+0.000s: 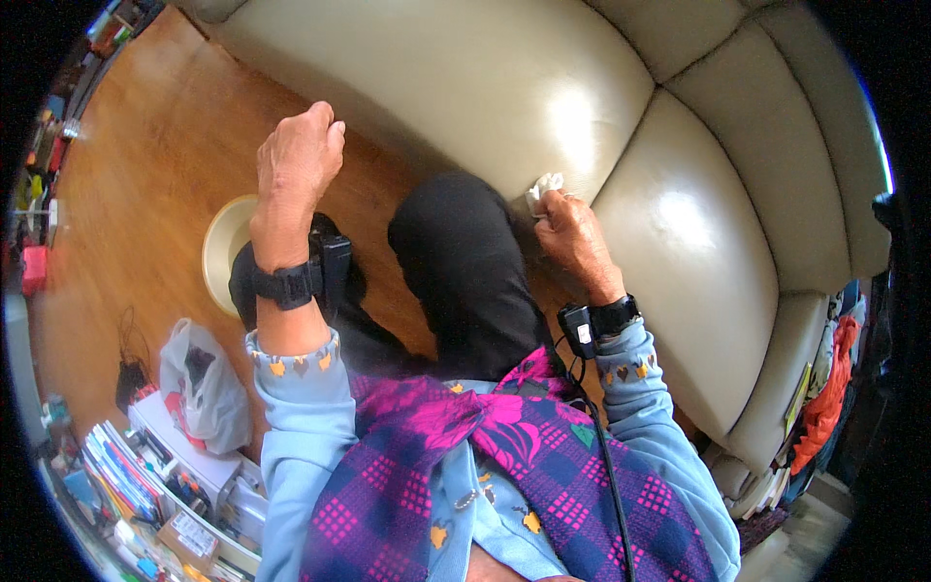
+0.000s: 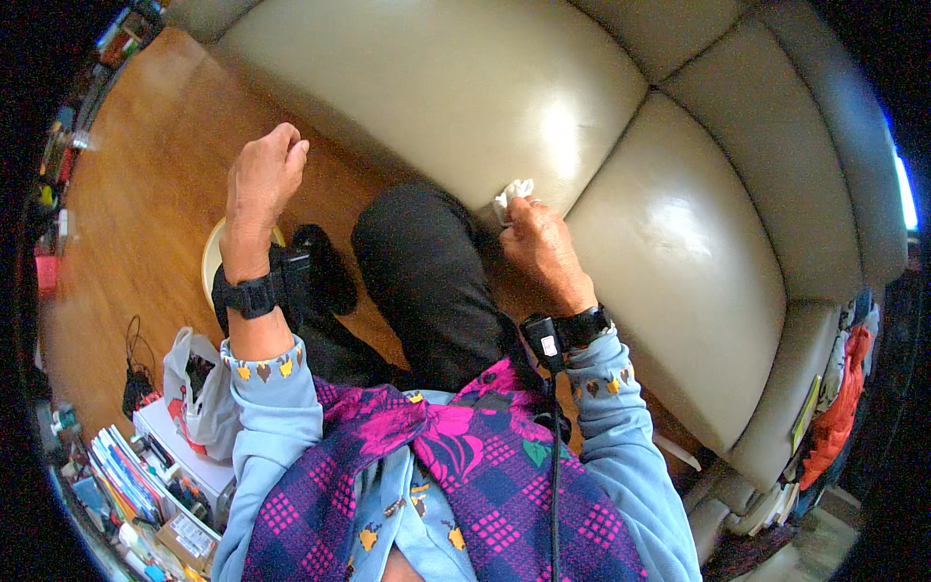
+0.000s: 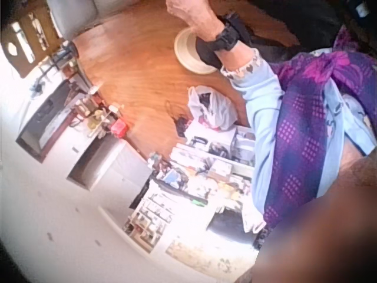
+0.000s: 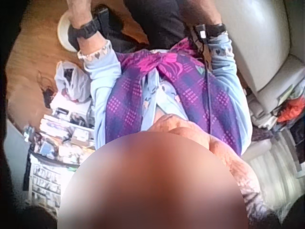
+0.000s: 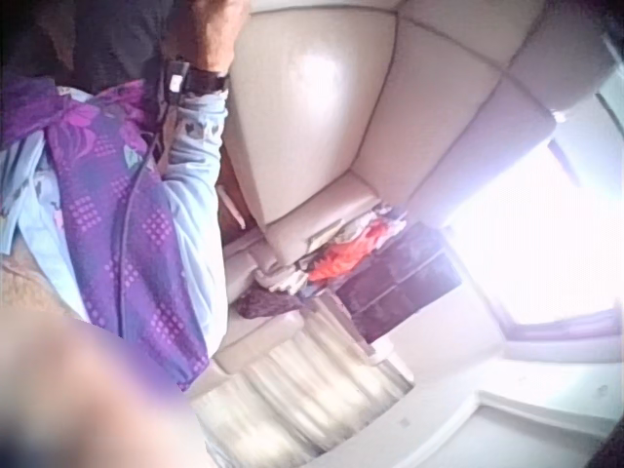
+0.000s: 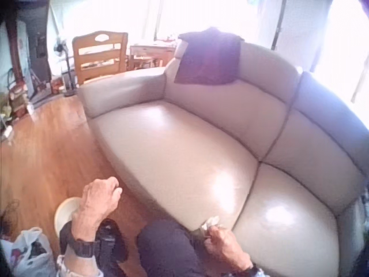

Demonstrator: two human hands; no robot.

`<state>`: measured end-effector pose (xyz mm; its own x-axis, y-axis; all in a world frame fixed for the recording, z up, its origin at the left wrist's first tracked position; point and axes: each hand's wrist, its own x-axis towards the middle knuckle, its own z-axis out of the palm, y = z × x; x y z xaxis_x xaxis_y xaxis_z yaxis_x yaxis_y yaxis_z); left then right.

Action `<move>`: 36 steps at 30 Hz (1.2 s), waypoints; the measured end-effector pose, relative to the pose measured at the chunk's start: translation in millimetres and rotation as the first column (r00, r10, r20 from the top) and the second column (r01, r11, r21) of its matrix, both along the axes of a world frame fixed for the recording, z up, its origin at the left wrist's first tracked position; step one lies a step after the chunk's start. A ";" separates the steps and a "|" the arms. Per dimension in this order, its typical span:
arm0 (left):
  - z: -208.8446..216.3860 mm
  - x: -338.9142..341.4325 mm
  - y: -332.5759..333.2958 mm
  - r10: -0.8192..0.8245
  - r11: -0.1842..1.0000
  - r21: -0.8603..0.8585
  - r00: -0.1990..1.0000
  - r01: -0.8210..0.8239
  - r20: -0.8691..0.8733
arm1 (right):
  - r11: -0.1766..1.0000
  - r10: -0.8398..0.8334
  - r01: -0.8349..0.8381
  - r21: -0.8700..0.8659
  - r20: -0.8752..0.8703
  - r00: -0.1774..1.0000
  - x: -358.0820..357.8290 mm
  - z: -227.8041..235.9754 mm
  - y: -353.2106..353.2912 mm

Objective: The person wipes the surface of a beige leather sofa with a white cloth, repeatedly dipping the cloth into a yellow bucket of water and continuing to wipe different sections of the seat and backrest.

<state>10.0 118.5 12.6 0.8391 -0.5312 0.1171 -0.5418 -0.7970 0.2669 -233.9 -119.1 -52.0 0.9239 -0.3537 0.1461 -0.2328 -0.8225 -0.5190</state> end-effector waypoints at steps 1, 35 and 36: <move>4.0 -1.8 -3.8 -0.025 0.999 -0.024 1.000 0.025 -0.003 | 1.000 -0.010 0.010 -0.003 -0.007 1.000 -0.1 0.1 0.5; 35.9 34.4 -120.9 -0.184 0.945 -0.280 0.983 0.171 -0.019 | 0.983 -0.037 0.069 -0.168 0.187 0.982 194.5 -14.8 -113.0; 34.9 34.3 -122.5 -0.193 0.941 -0.286 0.981 0.180 -0.020 | 0.996 0.000 0.026 -0.091 0.276 0.961 193.2 -14.3 -100.1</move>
<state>44.3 -4.0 47.5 0.7363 -0.6299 0.2472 -0.6548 -0.5713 0.4948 -40.7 -219.2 -66.3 0.8390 -0.3380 0.4265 -0.1025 -0.8678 -0.4862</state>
